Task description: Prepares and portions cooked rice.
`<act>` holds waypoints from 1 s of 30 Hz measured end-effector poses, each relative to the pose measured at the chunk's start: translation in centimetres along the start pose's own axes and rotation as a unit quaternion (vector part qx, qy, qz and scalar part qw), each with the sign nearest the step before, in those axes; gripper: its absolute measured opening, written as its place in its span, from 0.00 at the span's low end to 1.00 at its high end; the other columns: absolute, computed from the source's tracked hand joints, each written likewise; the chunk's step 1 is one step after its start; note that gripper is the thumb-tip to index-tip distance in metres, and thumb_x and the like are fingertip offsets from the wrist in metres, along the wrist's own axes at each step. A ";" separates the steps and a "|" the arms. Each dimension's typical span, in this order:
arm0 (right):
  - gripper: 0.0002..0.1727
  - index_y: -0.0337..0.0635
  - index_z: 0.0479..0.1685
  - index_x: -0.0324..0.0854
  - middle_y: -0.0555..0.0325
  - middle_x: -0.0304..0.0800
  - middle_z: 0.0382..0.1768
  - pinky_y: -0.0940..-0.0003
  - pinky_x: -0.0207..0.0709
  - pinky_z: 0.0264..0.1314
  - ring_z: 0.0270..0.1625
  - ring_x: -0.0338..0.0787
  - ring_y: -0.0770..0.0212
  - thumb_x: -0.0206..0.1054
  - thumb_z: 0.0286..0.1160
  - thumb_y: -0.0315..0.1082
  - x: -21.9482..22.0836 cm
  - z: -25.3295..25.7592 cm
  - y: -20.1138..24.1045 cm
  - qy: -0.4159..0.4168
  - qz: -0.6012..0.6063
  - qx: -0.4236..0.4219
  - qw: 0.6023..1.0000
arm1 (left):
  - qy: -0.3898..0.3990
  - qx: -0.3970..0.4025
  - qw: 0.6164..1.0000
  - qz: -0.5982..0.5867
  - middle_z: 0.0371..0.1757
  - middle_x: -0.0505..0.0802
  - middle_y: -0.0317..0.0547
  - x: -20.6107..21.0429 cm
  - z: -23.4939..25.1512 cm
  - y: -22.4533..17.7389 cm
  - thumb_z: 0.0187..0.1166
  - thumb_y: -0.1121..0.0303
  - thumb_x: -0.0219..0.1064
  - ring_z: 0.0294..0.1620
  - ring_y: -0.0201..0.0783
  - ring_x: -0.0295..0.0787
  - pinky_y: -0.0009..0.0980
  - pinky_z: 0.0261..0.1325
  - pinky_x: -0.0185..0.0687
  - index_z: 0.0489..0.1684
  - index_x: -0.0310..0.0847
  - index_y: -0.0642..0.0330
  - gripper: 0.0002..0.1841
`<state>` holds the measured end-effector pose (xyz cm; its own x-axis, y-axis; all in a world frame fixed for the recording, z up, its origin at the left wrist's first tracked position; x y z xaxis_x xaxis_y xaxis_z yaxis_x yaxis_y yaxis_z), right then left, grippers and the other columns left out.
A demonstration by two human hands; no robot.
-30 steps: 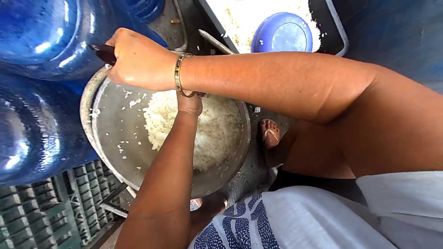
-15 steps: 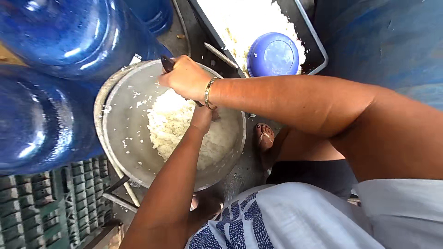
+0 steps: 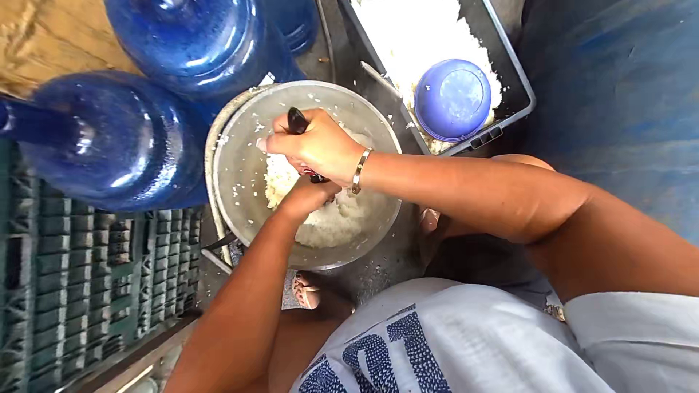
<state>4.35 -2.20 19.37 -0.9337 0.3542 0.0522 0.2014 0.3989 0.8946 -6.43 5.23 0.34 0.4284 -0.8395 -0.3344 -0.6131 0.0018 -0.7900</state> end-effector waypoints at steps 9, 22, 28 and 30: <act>0.20 0.43 0.15 0.68 0.65 0.67 0.11 0.73 0.67 0.21 0.14 0.69 0.71 0.68 0.76 0.23 3.3 14.3 -3.1 0.047 0.115 -0.290 0.949 | -0.078 0.033 0.974 0.208 0.50 0.90 0.60 -7.5 4.8 -3.4 0.77 0.72 0.71 0.53 0.49 0.86 0.57 0.61 0.78 0.56 0.82 0.70 0.14; 0.19 0.42 0.15 0.66 0.63 0.65 0.09 0.73 0.64 0.17 0.12 0.66 0.69 0.63 0.75 0.20 2.3 24.3 -7.3 -0.015 0.268 -0.216 0.939 | -0.195 0.038 0.972 0.128 0.45 0.91 0.59 -8.7 13.3 1.9 0.87 0.62 0.62 0.47 0.46 0.89 0.52 0.59 0.81 0.52 0.84 0.70 0.16; 0.18 0.42 0.18 0.67 0.65 0.60 0.06 0.75 0.61 0.13 0.08 0.62 0.70 0.59 0.78 0.20 3.9 24.4 -10.9 0.013 0.346 -0.101 0.933 | -0.193 -0.120 0.964 0.138 0.32 0.84 0.58 -7.2 10.3 5.1 0.87 0.54 0.59 0.33 0.52 0.82 0.58 0.42 0.76 0.35 0.81 0.70 0.23; 0.18 0.42 0.18 0.66 0.65 0.59 0.06 0.74 0.61 0.13 0.08 0.62 0.70 0.58 0.78 0.19 4.5 23.9 -12.1 0.022 0.353 -0.075 0.932 | -0.182 -0.146 0.962 0.141 0.31 0.84 0.58 -6.7 9.2 6.2 0.88 0.52 0.59 0.33 0.52 0.81 0.59 0.41 0.75 0.35 0.81 0.70 0.24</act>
<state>4.77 14.78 -1.83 -0.5959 0.4481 0.6664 0.7297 -0.0444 0.6824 -6.99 15.88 -7.03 0.3901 -0.5816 -0.7139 -0.8761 0.0041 -0.4821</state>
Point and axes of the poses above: each hand's wrist, its own z-axis towards the middle knuckle, its own x-axis out of the palm, y = z × x, the point moved 5 cm from there along z, towards the middle knuckle
